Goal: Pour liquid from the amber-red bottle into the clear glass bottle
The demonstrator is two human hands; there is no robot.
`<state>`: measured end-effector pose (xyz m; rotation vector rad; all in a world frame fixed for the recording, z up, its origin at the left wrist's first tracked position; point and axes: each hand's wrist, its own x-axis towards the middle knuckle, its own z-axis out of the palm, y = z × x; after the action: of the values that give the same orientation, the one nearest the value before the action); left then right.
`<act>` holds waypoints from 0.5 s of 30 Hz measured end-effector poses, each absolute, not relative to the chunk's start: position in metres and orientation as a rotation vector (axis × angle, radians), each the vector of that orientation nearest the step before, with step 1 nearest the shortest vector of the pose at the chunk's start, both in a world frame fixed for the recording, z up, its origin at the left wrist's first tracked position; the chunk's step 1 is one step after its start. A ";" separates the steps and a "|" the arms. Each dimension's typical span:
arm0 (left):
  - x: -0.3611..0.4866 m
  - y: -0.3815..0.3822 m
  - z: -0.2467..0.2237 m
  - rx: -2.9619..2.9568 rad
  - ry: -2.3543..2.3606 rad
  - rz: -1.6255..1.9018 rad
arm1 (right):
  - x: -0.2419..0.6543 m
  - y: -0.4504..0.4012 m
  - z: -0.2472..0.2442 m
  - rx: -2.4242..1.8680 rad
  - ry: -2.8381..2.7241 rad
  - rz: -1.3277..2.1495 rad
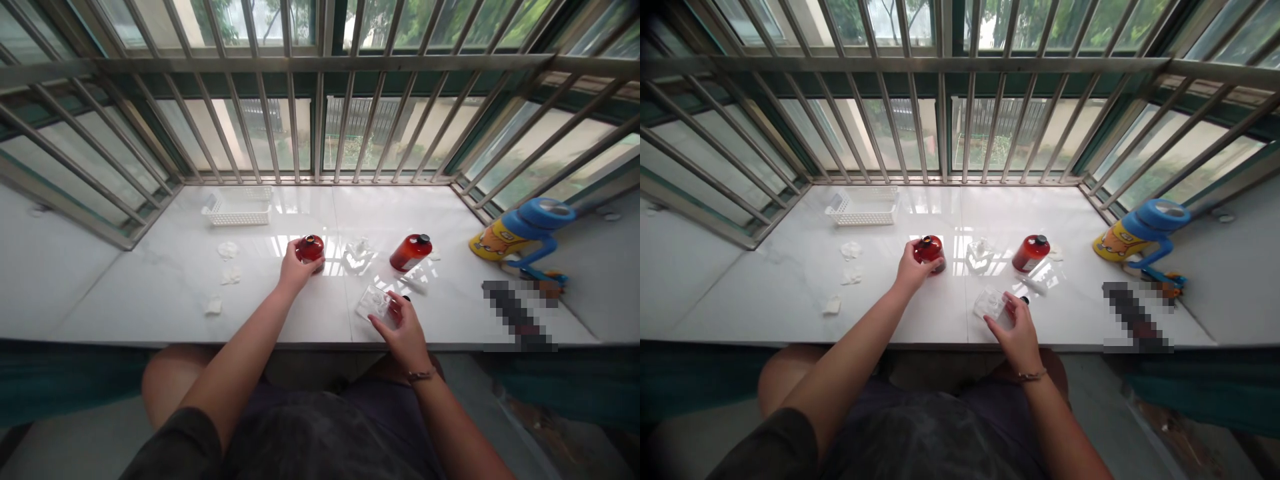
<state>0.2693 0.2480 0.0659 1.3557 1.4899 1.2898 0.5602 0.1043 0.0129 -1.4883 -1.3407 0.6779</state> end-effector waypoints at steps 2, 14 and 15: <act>0.273 0.249 0.062 1.374 1.478 1.277 | 0.562 0.105 0.009 -1.478 -1.366 0.663; 0.201 0.186 0.062 1.668 1.743 1.254 | 0.572 0.060 0.040 -1.604 -1.056 0.343; 0.184 0.184 0.062 1.672 1.799 1.247 | 0.574 0.058 0.043 -1.614 -1.075 0.331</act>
<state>0.1844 0.1845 0.0625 1.6716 1.7986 1.2471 0.5744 0.0576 0.0430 -1.6136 -1.0748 0.3306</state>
